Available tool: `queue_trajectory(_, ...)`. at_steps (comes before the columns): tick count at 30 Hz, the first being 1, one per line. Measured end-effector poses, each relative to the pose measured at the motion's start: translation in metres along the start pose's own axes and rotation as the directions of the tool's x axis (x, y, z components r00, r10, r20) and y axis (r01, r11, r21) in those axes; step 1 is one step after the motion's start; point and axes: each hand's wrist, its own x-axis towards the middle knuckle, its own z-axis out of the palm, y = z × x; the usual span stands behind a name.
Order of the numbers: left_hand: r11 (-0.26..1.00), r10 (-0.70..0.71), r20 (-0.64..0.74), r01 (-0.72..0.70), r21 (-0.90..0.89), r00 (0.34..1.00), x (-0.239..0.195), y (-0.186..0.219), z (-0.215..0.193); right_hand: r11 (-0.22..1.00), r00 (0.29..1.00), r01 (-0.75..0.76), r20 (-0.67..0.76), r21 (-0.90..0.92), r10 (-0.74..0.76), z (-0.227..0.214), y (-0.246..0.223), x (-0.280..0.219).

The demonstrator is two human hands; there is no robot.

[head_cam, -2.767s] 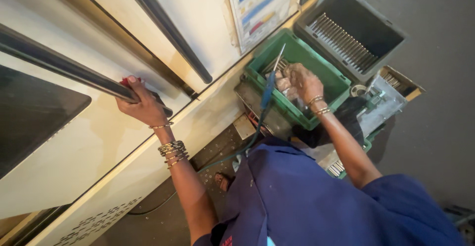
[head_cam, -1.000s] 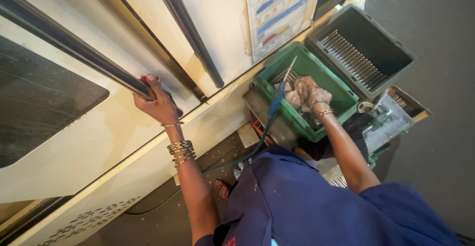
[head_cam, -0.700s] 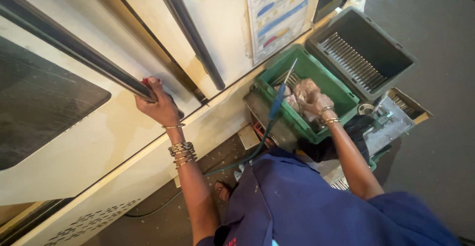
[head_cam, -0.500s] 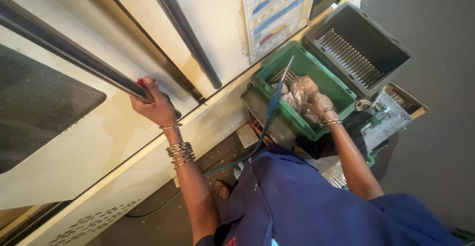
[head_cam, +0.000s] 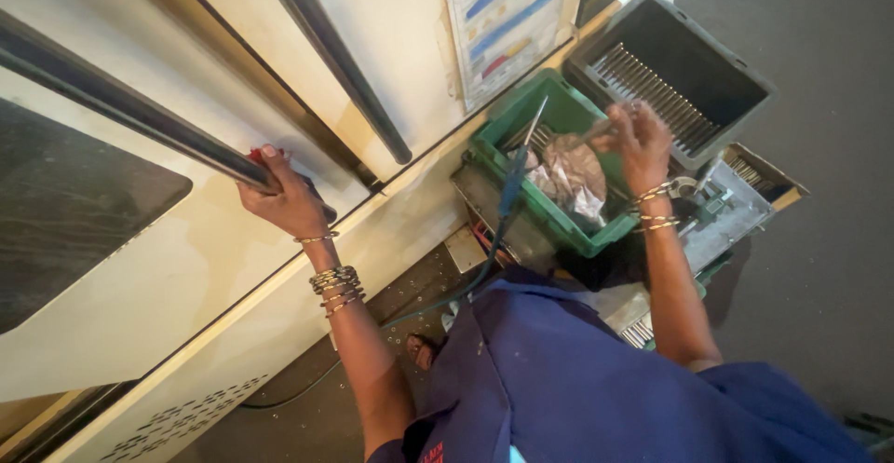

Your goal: The person opens the door of a large industrial machine and repeatedly inserts small metal rods into a rotating component inside. They retrieve the rods from a green bin, wipe them with a cloth, and place them into the machine one at a time.

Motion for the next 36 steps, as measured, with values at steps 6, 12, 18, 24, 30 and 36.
queue_trajectory(6,0.999,0.005,0.018,-0.004,-0.038,1.0,0.001,0.002,0.001,0.982,0.982,0.178,-0.059,-0.065,-0.182,0.007,-0.061,-0.014)
queue_trajectory(12,1.0,0.011,0.01,-0.011,-0.013,1.0,0.0,-0.001,0.0,0.963,0.974,0.209,-0.053,-0.17,-0.221,0.011,-0.073,-0.017)
queue_trajectory(18,1.0,0.002,-0.002,-0.002,-0.029,1.0,0.0,-0.002,0.001,0.892,0.995,-0.028,-0.07,0.452,0.066,-0.001,-0.05,-0.003)
queue_trajectory(24,1.0,0.015,0.0,-0.015,-0.022,1.0,0.001,-0.005,0.0,0.523,0.937,-0.276,0.105,0.806,0.332,-0.021,-0.029,0.004)
queue_trajectory(30,1.0,0.016,0.01,-0.016,0.002,1.0,0.0,-0.004,-0.002,0.417,0.923,-0.369,0.276,0.83,0.267,-0.007,-0.026,0.0)
queue_trajectory(36,0.999,0.001,0.017,0.0,-0.044,1.0,0.001,-0.002,0.0,0.871,0.963,-0.257,0.188,0.419,0.193,0.015,-0.016,-0.003)
